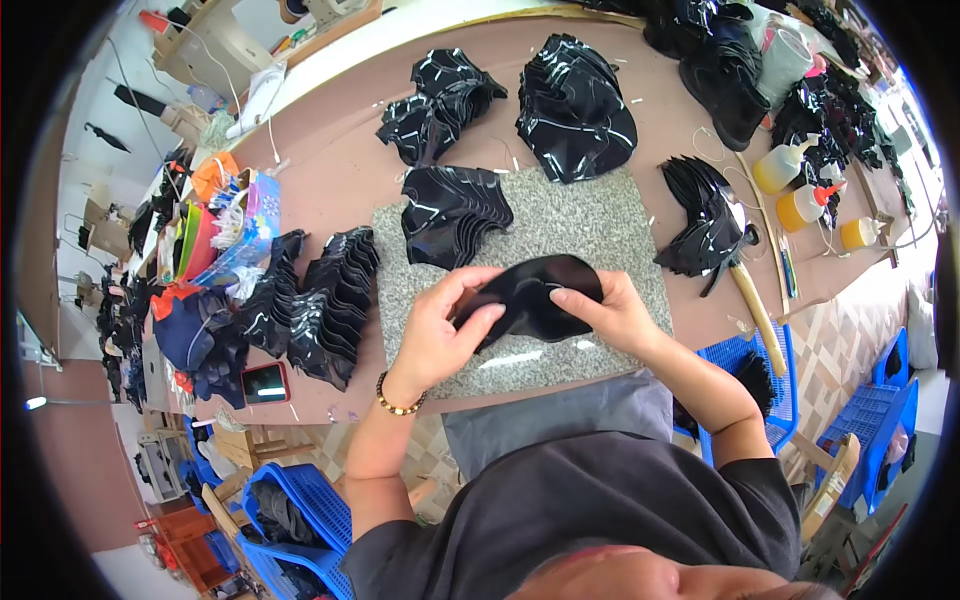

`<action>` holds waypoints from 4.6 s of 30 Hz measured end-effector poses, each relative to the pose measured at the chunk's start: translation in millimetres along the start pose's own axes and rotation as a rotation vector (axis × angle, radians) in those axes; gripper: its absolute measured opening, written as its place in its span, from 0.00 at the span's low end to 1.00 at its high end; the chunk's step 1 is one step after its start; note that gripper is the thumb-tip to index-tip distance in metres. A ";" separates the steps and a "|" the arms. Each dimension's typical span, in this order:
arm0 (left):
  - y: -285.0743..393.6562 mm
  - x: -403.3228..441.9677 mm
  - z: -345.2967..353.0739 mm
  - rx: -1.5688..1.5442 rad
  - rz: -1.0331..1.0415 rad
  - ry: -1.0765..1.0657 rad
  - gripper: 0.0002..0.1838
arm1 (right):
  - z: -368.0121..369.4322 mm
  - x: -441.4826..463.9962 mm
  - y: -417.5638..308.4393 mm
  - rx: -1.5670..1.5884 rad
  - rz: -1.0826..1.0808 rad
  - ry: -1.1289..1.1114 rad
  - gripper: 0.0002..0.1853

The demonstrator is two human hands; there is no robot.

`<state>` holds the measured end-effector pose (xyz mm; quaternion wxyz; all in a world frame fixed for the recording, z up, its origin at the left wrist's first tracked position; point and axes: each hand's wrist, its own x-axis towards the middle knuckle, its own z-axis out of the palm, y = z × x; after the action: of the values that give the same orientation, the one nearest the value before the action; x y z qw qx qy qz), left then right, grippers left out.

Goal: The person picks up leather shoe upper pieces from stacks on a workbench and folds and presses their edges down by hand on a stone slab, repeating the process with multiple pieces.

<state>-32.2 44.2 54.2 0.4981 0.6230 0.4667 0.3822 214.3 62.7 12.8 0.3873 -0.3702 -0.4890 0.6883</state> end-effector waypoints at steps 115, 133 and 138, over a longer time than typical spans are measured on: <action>-39.9 -34.7 58.4 0.865 0.388 -0.334 0.47 | -152.9 -34.0 -50.8 -0.273 -0.458 0.590 0.18; 40.3 -48.3 83.6 -0.595 0.635 -1.016 0.12 | -60.8 48.3 26.8 -0.127 -0.042 0.168 0.16; 40.8 -36.8 84.5 -0.642 0.577 -1.058 0.12 | -61.9 47.9 25.2 -0.074 -0.039 0.151 0.14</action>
<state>45.5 -16.3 75.7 0.6974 0.6469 -0.1608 0.2633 244.6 123.9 -33.0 0.4224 -0.4255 -0.4906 0.6323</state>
